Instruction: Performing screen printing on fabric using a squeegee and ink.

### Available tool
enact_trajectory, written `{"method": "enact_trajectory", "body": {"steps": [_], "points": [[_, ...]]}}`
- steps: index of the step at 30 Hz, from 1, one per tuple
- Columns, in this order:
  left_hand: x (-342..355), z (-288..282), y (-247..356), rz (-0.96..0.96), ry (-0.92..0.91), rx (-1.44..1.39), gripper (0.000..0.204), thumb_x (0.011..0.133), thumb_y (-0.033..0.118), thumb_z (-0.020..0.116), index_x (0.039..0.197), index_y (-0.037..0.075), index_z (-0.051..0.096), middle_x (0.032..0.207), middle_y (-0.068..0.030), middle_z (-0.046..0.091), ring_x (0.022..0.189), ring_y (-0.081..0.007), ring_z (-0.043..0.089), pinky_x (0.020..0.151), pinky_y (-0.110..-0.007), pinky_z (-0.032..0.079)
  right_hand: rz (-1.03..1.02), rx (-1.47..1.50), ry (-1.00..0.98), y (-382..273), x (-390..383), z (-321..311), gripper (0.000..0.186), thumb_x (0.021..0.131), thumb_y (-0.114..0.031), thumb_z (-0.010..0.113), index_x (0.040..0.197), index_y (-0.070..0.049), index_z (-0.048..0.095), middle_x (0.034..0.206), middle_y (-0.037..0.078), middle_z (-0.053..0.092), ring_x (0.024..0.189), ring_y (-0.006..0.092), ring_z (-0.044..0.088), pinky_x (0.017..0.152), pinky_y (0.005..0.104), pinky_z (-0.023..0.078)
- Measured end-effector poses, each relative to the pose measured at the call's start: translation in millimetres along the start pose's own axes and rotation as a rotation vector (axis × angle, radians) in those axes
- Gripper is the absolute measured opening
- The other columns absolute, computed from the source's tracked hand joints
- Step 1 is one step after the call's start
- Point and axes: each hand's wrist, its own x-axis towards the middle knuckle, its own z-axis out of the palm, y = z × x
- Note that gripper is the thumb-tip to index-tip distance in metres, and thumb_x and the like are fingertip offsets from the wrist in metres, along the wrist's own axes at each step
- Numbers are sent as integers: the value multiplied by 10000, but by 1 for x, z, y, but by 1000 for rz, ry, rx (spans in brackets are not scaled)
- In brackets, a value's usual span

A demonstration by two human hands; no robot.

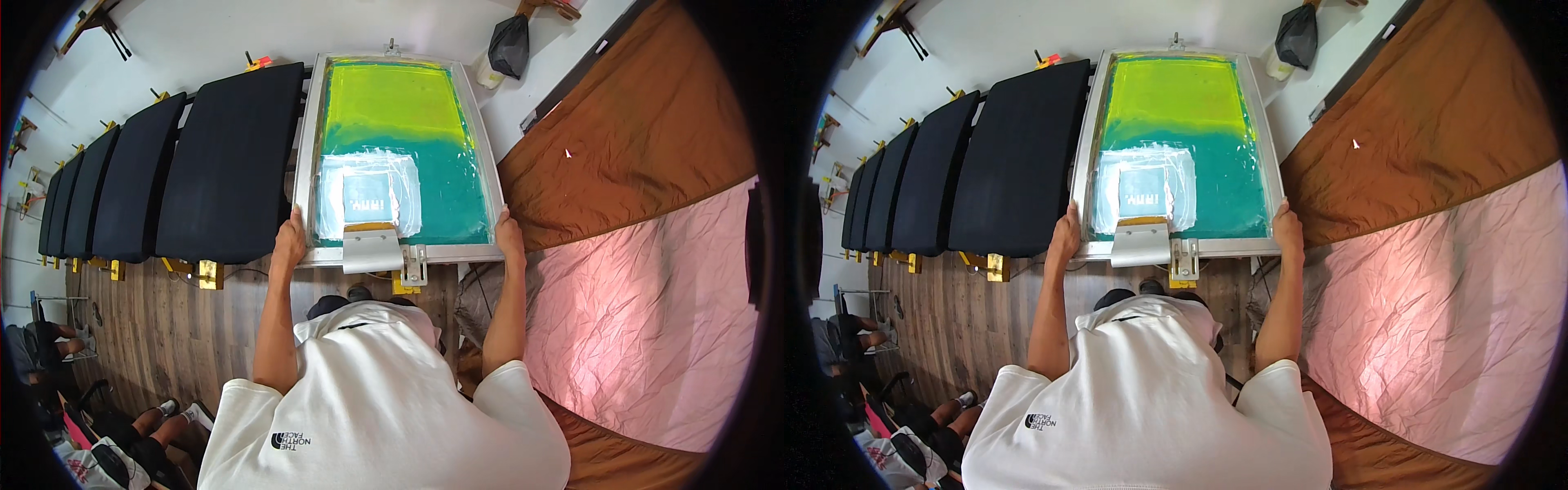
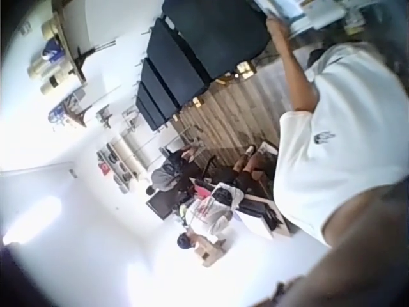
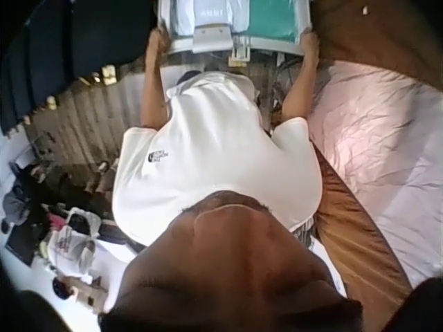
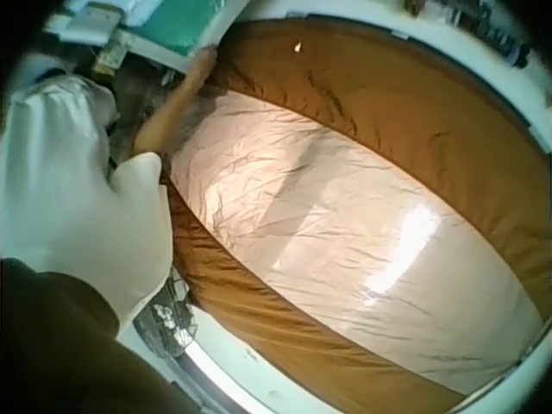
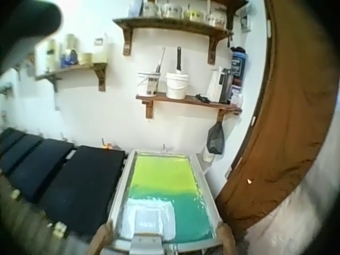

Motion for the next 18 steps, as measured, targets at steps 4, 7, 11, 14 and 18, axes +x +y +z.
{"method": "enact_trajectory", "body": {"steps": [4, 7, 11, 14, 18], "points": [[-1, -2, 0, 4, 11, 10, 883, 1019, 603, 176, 1189, -161, 584, 1116, -409, 591, 1148, -508, 559, 1012, -450, 418, 12, 9, -18, -5, -3, -6, 767, 1034, -505, 181, 1050, 97, 655, 1086, 362, 612, 1120, 501, 555, 989, 525, 442], [-3, -3, 3, -20, 8, 17, 891, 1017, 610, 175, 1200, -162, 578, 1126, -407, 589, 1155, -504, 558, 1019, -448, 414, 1, 1, -16, -7, -4, -8, 773, 1033, -510, 179, 1052, 100, 654, 1085, 362, 613, 1122, 501, 554, 992, 525, 438], [-5, -5, 6, -36, 2, 32, 894, 1013, 619, 175, 1213, -156, 573, 1136, -402, 589, 1175, -499, 547, 1022, -450, 410, 10, 20, -18, -5, -3, -10, 779, 1030, -520, 181, 1055, 95, 657, 1081, 361, 615, 1122, 502, 554, 991, 527, 438], [-7, -7, 10, -23, -10, 35, 893, 1011, 622, 175, 1222, -152, 568, 1140, -398, 590, 1185, -497, 541, 1021, -453, 411, 26, 3, -31, -2, 1, -9, 781, 1027, -528, 183, 1055, 91, 659, 1080, 361, 616, 1124, 501, 554, 991, 527, 438], [-7, -7, 9, -27, -12, 42, 891, 1012, 622, 177, 1224, -154, 562, 1138, -399, 591, 1193, -496, 535, 1017, -454, 413, 38, -6, -31, -5, -1, -10, 784, 1026, -533, 183, 1055, 89, 660, 1078, 360, 616, 1125, 501, 553, 991, 526, 438]]}}
